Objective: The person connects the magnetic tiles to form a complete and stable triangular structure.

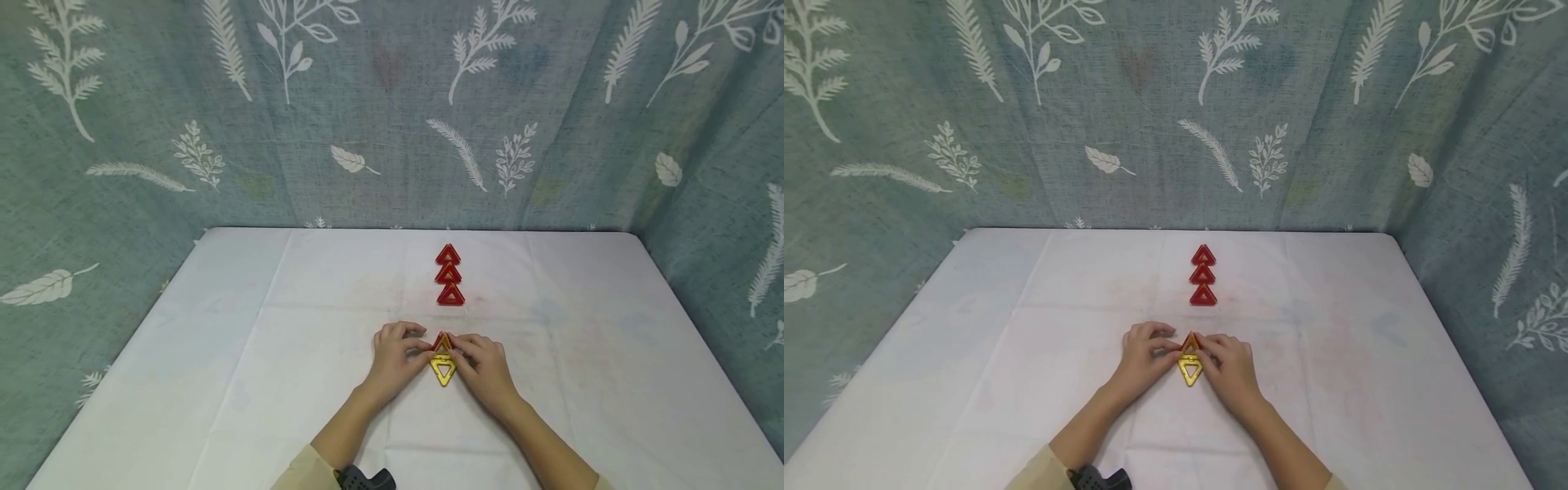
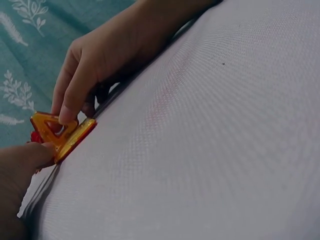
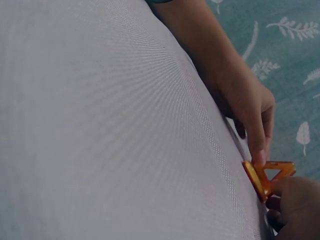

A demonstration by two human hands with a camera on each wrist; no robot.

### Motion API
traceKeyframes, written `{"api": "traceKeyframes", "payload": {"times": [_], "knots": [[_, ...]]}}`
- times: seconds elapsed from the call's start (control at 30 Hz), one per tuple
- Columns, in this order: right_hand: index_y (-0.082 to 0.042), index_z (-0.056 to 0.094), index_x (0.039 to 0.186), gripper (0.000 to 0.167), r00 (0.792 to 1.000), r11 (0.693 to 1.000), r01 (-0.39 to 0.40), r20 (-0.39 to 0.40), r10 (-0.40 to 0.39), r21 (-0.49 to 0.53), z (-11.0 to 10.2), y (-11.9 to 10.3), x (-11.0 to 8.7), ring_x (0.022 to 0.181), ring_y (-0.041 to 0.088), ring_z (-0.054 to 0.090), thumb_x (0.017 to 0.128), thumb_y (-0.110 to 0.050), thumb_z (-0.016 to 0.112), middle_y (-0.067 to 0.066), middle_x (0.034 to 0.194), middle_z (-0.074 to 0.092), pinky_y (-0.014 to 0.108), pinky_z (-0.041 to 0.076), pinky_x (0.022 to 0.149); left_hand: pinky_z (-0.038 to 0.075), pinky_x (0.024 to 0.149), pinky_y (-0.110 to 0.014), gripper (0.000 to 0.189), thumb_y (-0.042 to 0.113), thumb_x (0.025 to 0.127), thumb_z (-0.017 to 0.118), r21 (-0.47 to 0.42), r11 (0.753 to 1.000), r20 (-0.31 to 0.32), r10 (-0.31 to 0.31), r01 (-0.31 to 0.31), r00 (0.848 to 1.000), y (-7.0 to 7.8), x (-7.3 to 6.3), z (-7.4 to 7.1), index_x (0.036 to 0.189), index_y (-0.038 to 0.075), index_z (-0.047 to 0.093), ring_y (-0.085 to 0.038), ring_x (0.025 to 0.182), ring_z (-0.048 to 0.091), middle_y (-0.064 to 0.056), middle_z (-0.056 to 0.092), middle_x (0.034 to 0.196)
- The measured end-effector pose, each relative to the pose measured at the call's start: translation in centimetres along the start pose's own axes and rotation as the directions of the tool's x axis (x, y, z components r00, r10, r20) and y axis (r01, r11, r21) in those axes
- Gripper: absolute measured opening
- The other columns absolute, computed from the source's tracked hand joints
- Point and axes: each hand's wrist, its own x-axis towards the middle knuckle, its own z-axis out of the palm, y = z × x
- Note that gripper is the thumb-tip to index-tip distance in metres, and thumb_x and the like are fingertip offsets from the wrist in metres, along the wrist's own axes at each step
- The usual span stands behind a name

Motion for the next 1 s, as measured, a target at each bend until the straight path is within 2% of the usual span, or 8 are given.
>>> {"api": "traceKeyframes", "payload": {"times": [0.17, 0.27, 0.43, 0.5, 0.57, 0.7, 0.9, 1.0], "knots": [[-0.008, 0.072, 0.109, 0.031, 0.995, 0.996, 0.09, -0.035, -0.09, -0.022, -0.04, 0.36, -0.11, 0.086, 0.02, 0.061, 0.078, -0.009, 0.075, 0.002, 0.093, 0.069, 0.036, 0.037, 0.072, 0.028, 0.091, -0.044, 0.007, 0.018, 0.078, 0.076, 0.037, 0.998, -0.01, 0.043, -0.042, 0.999, -0.11, 0.02, 0.19, 0.084, 0.013, 0.076, -0.02, 0.105, 0.045, 0.002, 0.059, 0.109], [-0.009, 0.073, 0.107, 0.03, 0.994, 0.995, 0.103, -0.043, -0.103, -0.013, -0.05, 0.48, -0.14, 0.086, 0.019, 0.061, 0.077, -0.008, 0.075, 0.002, 0.093, 0.069, 0.036, 0.036, 0.072, 0.028, 0.092, -0.044, 0.015, 0.021, 0.078, 0.075, 0.053, 0.998, 0.002, 0.035, -0.035, 0.999, -0.13, 0.02, 0.15, 0.091, 0.013, 0.074, -0.021, 0.105, 0.045, 0.001, 0.059, 0.11], [-0.009, 0.073, 0.104, 0.025, 0.997, 0.998, 0.068, -0.028, -0.067, 0.014, -0.07, 0.39, -0.14, 0.087, 0.018, 0.062, 0.079, -0.007, 0.074, 0.001, 0.093, 0.069, 0.035, 0.038, 0.073, 0.026, 0.095, -0.046, 0.045, 0.037, 0.086, 0.067, 0.119, 0.993, 0.111, 0.005, -0.018, 0.994, -0.07, 0.08, -0.06, 0.125, 0.017, 0.062, -0.021, 0.11, 0.041, -0.001, 0.054, 0.12], [-0.008, 0.073, 0.103, 0.023, 0.999, 0.999, 0.044, -0.021, -0.044, 0.018, -0.09, 0.3, -0.11, 0.088, 0.018, 0.062, 0.08, -0.006, 0.073, 0.001, 0.092, 0.069, 0.035, 0.038, 0.073, 0.025, 0.096, -0.046, 0.048, 0.039, 0.088, 0.063, 0.131, 0.991, 0.162, 0.0, -0.022, 0.987, -0.03, 0.12, -0.14, 0.132, 0.019, 0.057, -0.022, 0.112, 0.039, -0.001, 0.052, 0.124], [-0.008, 0.072, 0.102, 0.022, 1.0, 1.0, 0.015, -0.01, -0.015, 0.019, -0.09, 0.24, -0.11, 0.087, 0.017, 0.062, 0.08, -0.005, 0.073, 0.001, 0.092, 0.068, 0.035, 0.038, 0.073, 0.024, 0.097, -0.046, 0.046, 0.037, 0.089, 0.062, 0.125, 0.992, 0.19, 0.003, -0.027, 0.982, -0.01, 0.12, -0.19, 0.132, 0.02, 0.057, -0.022, 0.113, 0.038, -0.001, 0.051, 0.124], [-0.008, 0.071, 0.101, 0.02, 1.0, 1.0, -0.017, 0.008, 0.017, 0.012, -0.14, 0.11, -0.11, 0.088, 0.017, 0.062, 0.081, -0.004, 0.072, 0.001, 0.092, 0.067, 0.035, 0.039, 0.074, 0.025, 0.098, -0.046, 0.043, 0.032, 0.089, 0.063, 0.104, 0.994, 0.19, 0.007, -0.027, 0.982, -0.05, 0.06, -0.18, 0.129, 0.019, 0.059, -0.022, 0.113, 0.038, -0.001, 0.051, 0.122], [-0.008, 0.071, 0.101, 0.02, 1.0, 1.0, 0.004, 0.005, -0.004, 0.002, -0.17, 0.09, -0.09, 0.087, 0.018, 0.062, 0.082, -0.004, 0.071, 0.001, 0.091, 0.067, 0.036, 0.039, 0.074, 0.024, 0.099, -0.047, 0.046, 0.035, 0.088, 0.064, 0.071, 0.997, 0.207, 0.002, -0.018, 0.978, -0.21, 0.06, -0.35, 0.13, 0.017, 0.057, -0.023, 0.115, 0.038, -0.003, 0.05, 0.124], [-0.008, 0.072, 0.101, 0.02, 1.0, 1.0, 0.021, 0.002, -0.021, 0.003, -0.24, 0.13, -0.04, 0.086, 0.017, 0.062, 0.082, -0.004, 0.071, 0.001, 0.091, 0.067, 0.037, 0.039, 0.074, 0.023, 0.101, -0.047, 0.048, 0.038, 0.092, 0.057, 0.064, 0.998, 0.237, -0.003, -0.013, 0.971, -0.38, 0.15, -0.43, 0.134, 0.015, 0.053, -0.023, 0.118, 0.036, -0.004, 0.048, 0.13]]}}
